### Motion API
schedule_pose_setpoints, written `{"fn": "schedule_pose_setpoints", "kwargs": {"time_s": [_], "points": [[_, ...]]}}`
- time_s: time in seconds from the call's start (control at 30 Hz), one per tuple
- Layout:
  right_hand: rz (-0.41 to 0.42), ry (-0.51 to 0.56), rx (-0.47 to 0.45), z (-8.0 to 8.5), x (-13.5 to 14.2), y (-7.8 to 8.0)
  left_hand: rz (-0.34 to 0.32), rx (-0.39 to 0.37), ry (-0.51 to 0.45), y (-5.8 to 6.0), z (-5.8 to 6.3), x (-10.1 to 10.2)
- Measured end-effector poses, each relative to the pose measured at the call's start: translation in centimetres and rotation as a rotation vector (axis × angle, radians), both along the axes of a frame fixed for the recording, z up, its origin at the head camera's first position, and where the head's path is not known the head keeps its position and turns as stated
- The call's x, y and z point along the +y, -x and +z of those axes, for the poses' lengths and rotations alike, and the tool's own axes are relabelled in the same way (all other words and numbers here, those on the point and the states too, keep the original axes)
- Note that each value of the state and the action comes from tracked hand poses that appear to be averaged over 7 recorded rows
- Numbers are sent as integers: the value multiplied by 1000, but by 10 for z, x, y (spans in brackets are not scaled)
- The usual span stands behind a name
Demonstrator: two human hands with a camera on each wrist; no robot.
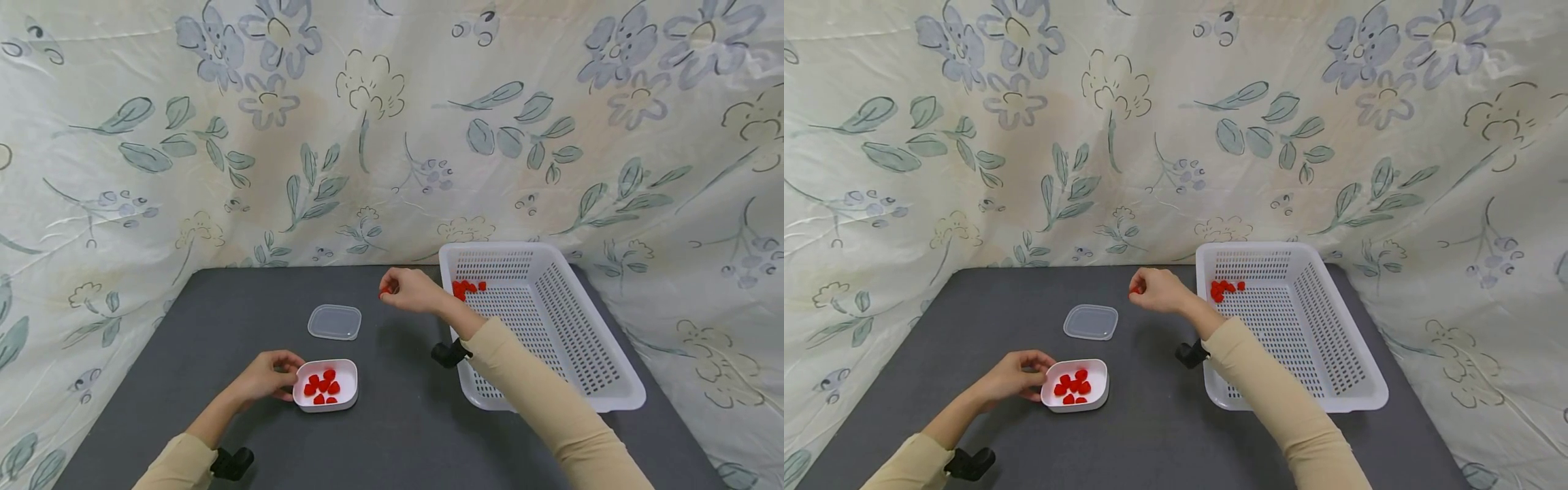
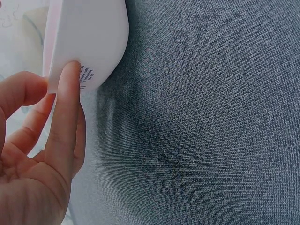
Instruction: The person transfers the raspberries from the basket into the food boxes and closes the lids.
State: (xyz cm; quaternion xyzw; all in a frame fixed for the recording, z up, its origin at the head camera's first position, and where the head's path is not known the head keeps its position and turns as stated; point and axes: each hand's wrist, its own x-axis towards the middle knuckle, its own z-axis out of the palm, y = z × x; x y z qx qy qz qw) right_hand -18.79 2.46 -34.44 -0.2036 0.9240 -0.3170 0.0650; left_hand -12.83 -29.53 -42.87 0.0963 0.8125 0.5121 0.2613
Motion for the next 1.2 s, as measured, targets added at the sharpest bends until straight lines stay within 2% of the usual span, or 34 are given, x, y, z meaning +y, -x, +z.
{"fn": "schedule_pose_setpoints", "kwargs": {"time_s": [0.27,0.67,0.97,1.2], "points": [[97,-4,17,-9,-27,-11,5,4,8,2,-3,-1],[231,-42,-19,-26,-63,-33,31,-8,11,1,-3,1],[270,-54,-45,-41,-77,-44,32,-15,18,3,-3,1],[293,-69,-49,-44,-84,-51,33,-15,15,2,-3,1]]}}
